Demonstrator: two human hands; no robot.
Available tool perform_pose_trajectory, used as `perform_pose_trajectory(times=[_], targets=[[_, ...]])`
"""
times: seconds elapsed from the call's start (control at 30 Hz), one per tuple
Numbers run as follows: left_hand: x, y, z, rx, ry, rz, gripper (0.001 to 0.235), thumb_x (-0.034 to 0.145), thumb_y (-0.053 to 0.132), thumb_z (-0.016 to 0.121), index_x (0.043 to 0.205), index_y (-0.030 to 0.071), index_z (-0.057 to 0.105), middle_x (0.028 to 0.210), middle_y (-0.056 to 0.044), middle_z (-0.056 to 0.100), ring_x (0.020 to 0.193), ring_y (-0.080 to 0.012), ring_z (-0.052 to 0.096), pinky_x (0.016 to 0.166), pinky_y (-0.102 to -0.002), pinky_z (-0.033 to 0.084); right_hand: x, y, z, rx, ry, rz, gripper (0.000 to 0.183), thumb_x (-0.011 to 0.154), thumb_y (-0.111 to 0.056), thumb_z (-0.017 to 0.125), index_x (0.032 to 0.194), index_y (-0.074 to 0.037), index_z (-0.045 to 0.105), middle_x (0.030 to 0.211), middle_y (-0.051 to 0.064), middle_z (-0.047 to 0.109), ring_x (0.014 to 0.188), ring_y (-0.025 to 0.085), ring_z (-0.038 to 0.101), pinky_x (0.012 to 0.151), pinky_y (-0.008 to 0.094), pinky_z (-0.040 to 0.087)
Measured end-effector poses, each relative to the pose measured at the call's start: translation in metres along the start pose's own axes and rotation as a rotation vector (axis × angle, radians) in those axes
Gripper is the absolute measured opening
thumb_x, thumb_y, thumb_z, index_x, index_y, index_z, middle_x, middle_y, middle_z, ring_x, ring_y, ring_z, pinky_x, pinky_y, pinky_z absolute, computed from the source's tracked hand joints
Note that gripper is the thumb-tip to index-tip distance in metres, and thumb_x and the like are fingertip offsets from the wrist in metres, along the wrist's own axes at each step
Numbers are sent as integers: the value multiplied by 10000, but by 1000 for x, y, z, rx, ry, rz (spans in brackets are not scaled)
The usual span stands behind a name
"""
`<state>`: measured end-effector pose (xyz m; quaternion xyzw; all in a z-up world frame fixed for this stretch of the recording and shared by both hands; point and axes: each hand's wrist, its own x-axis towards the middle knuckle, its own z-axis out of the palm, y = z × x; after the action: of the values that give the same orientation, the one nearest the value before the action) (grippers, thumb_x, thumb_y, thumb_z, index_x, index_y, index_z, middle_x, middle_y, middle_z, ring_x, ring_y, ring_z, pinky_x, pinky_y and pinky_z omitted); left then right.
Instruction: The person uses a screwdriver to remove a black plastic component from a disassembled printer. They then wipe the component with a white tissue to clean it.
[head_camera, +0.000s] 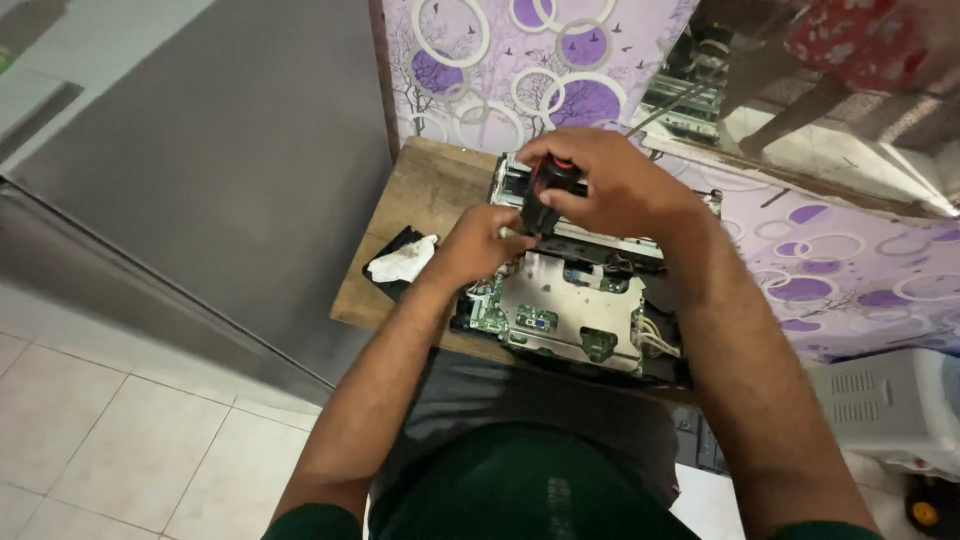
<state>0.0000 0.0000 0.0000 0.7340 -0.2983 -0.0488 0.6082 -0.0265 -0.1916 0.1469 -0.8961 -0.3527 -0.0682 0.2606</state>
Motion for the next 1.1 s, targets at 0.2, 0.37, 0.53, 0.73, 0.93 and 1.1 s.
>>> perform_pose_trajectory(times=[0.2,0.37,0.53,0.73,0.93,1.1], targets=[[-4,5,1,-45,15,12,242,806,137,875,960,-5,753,913,-206,757,947,-298,726,734,-429,593,3,6,11,-325,99,292,457,881,-508,804,1173,-166,717,972,123,752,920,365,728,781,500,564],[5,-23,3,-33,57,46,109,890,119,823,953,49,768,853,-157,746,853,-281,741,678,-390,602,1,7,7,-123,73,124,552,832,-344,788,1338,-173,649,1144,148,698,1081,416,671,897,528,533],[1,-5,-4,-24,-23,29,55,924,73,763,951,27,750,876,-199,753,888,-330,742,688,-441,594,-1,13,5,64,61,6,445,848,-170,807,1275,-108,697,1083,172,723,1011,416,689,890,501,529],[6,-2,4,-8,-9,22,226,832,164,869,984,53,744,845,-166,745,891,-296,753,685,-409,591,2,10,11,-289,177,238,443,901,-499,821,1207,-198,712,972,108,734,923,365,719,771,497,553],[1,12,-8,-110,-81,-16,88,914,61,754,993,24,768,939,-143,780,941,-223,692,817,-433,582,3,-8,-5,56,15,105,541,808,-33,753,1333,-43,621,1132,281,654,1017,514,652,759,508,609],[2,19,-12,-107,-59,16,200,856,107,843,1033,43,775,964,-140,786,986,-230,723,849,-419,575,2,19,5,7,79,286,489,797,-282,892,1205,-99,696,917,180,719,781,358,716,599,453,573]])
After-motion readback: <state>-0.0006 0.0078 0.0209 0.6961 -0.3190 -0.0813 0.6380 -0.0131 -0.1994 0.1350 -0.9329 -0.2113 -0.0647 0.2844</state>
